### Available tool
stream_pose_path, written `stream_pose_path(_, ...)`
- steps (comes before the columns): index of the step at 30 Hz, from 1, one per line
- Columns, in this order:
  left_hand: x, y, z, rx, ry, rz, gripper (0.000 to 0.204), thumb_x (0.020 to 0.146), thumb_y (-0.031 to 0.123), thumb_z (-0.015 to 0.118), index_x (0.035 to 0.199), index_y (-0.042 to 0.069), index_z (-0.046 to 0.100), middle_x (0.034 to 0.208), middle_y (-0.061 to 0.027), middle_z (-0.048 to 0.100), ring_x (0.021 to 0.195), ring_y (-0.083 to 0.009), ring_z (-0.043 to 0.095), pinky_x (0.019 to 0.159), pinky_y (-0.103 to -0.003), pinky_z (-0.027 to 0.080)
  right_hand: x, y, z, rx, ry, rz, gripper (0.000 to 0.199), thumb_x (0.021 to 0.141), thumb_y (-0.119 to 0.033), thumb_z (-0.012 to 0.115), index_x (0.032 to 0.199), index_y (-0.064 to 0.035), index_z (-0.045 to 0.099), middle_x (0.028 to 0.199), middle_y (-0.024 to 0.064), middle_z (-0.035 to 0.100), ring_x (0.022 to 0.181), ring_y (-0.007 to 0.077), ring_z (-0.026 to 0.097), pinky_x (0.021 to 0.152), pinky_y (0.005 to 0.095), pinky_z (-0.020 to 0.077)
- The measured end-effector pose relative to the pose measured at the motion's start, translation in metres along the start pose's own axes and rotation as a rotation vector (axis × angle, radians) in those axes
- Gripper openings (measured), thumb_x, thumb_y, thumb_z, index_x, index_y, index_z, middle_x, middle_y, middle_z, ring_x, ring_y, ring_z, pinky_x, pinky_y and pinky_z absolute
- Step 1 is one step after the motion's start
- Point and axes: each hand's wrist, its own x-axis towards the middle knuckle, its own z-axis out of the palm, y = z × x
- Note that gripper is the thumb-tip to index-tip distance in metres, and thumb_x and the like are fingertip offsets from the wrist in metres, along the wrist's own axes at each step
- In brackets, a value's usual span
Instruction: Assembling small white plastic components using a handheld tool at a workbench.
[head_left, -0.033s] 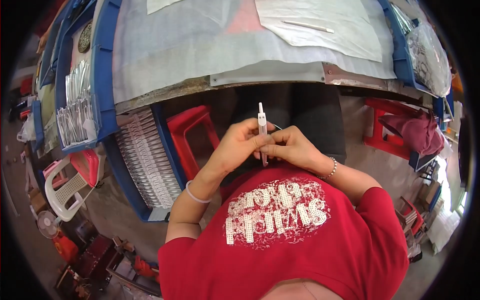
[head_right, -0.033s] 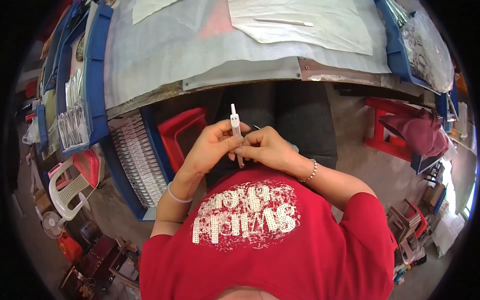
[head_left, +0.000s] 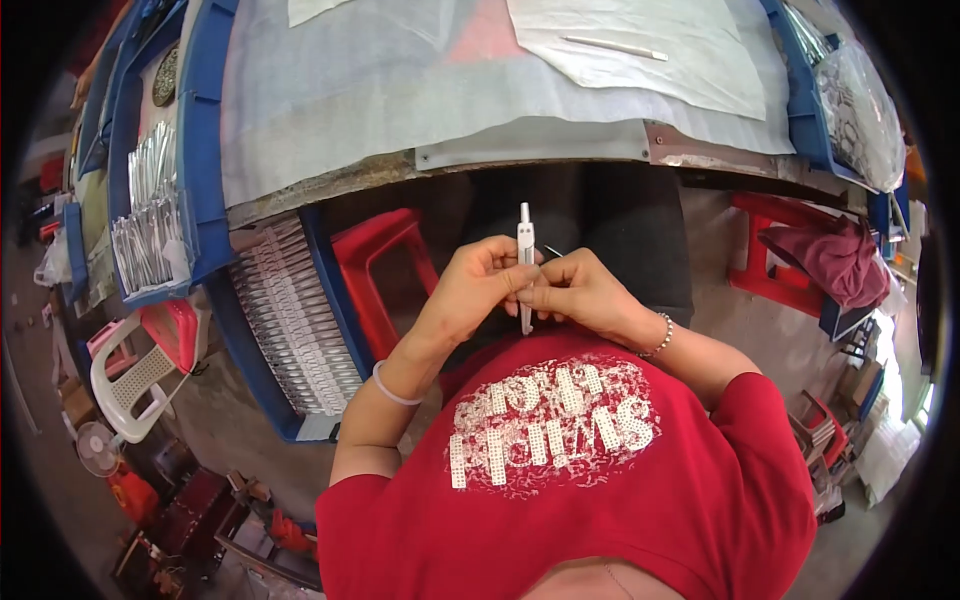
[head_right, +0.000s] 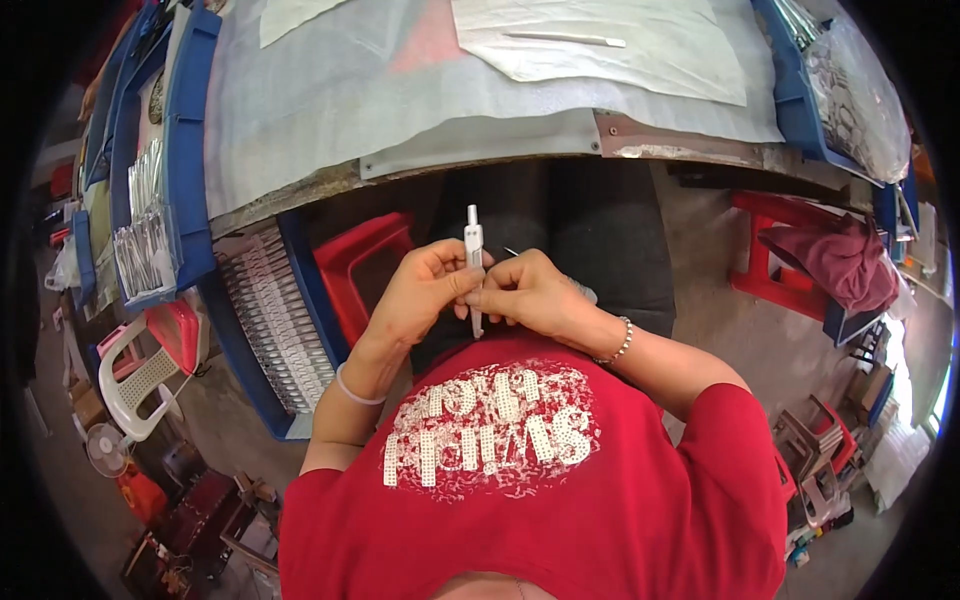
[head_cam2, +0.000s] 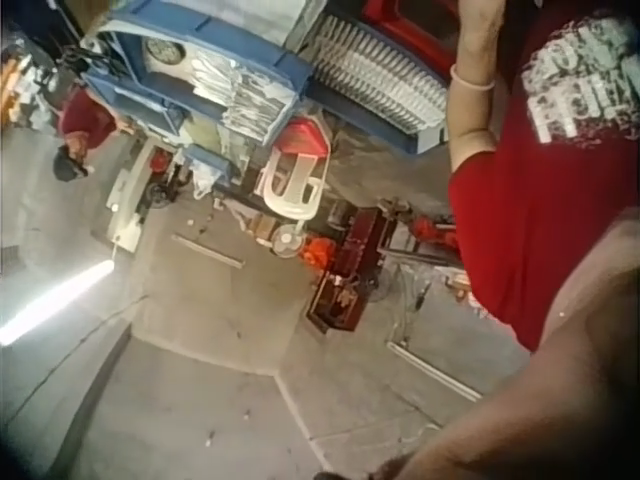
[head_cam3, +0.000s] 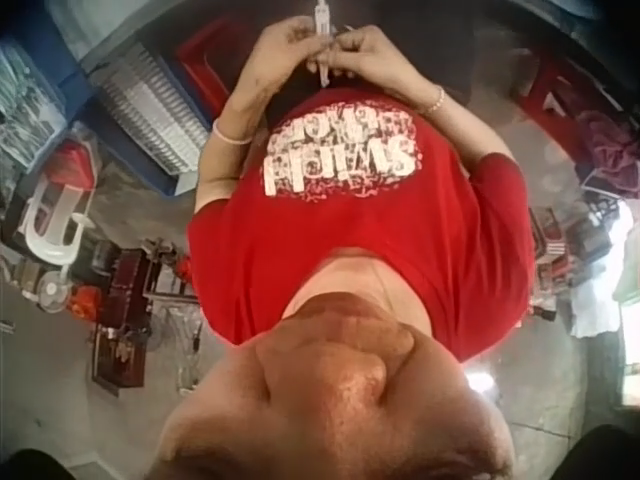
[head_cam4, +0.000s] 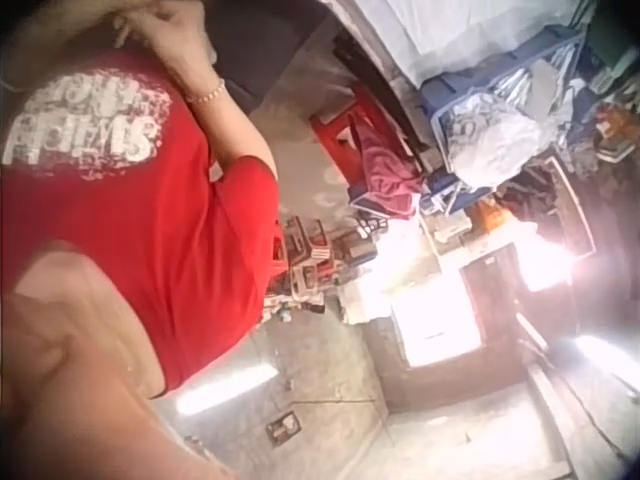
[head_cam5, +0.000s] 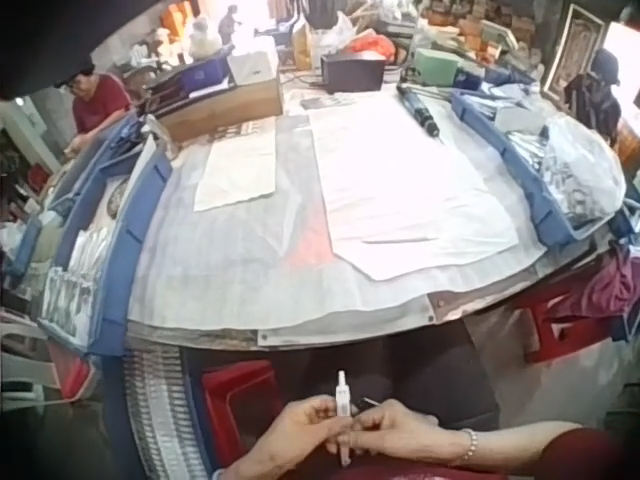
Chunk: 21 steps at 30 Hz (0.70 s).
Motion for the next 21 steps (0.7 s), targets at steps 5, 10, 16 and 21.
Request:
stream_pose_path(5,0.000,-0.020,0.021,0.352,0.309,0.167,0.017,0.090,0.009,0.063,0.099,-0.005,0.066,0.081,-0.0075,0.063,0.062,-0.0099,0.058,0.051,-0.023,0.044,0.006,0.006,-0.002,0.065,0.039,0.075,0.022,0.082,-0.014,0.071,0.067,0.0007,0.068,0.060,0.0047,0.063,0.051,0.0067,0.054,0.047,0.0195,0.0402)
stream_pose_path(10,0.002,-0.020,0.033,0.477,0.298,0.367,0.016,0.092,0.006,0.058,0.101,-0.006,0.064,0.075,-0.0099,0.056,0.061,-0.0152,0.056,0.055,-0.028,0.043,0.000,0.002,-0.008,-0.010,0.029,0.078,0.022,0.082,-0.012,0.068,0.065,0.0021,0.066,0.059,0.0061,0.062,0.050,0.0090,0.056,0.046,0.0215,0.0418)
stream_pose_path(16,-0.001,0.000,0.023,0.505,0.239,0.330,0.016,0.094,0.005,0.056,0.103,-0.007,0.063,0.077,-0.0060,0.053,0.065,-0.0104,0.052,0.056,-0.024,0.040,0.007,-0.012,-0.007,0.018,-0.001,0.072,0.021,0.085,-0.012,0.067,0.070,0.0028,0.067,0.063,0.0071,0.063,0.053,0.0096,0.057,0.048,0.0219,0.0441)
stream_pose_path(21,0.000,-0.003,0.021,0.501,0.194,0.377,0.015,0.093,0.003,0.055,0.101,-0.008,0.062,0.077,-0.0089,0.053,0.063,-0.0138,0.052,0.054,-0.026,0.040,0.002,-0.014,-0.005,0.008,-0.006,0.086,0.020,0.085,-0.011,0.066,0.071,0.0040,0.068,0.066,0.0081,0.065,0.054,0.0095,0.059,0.050,0.0209,0.0459)
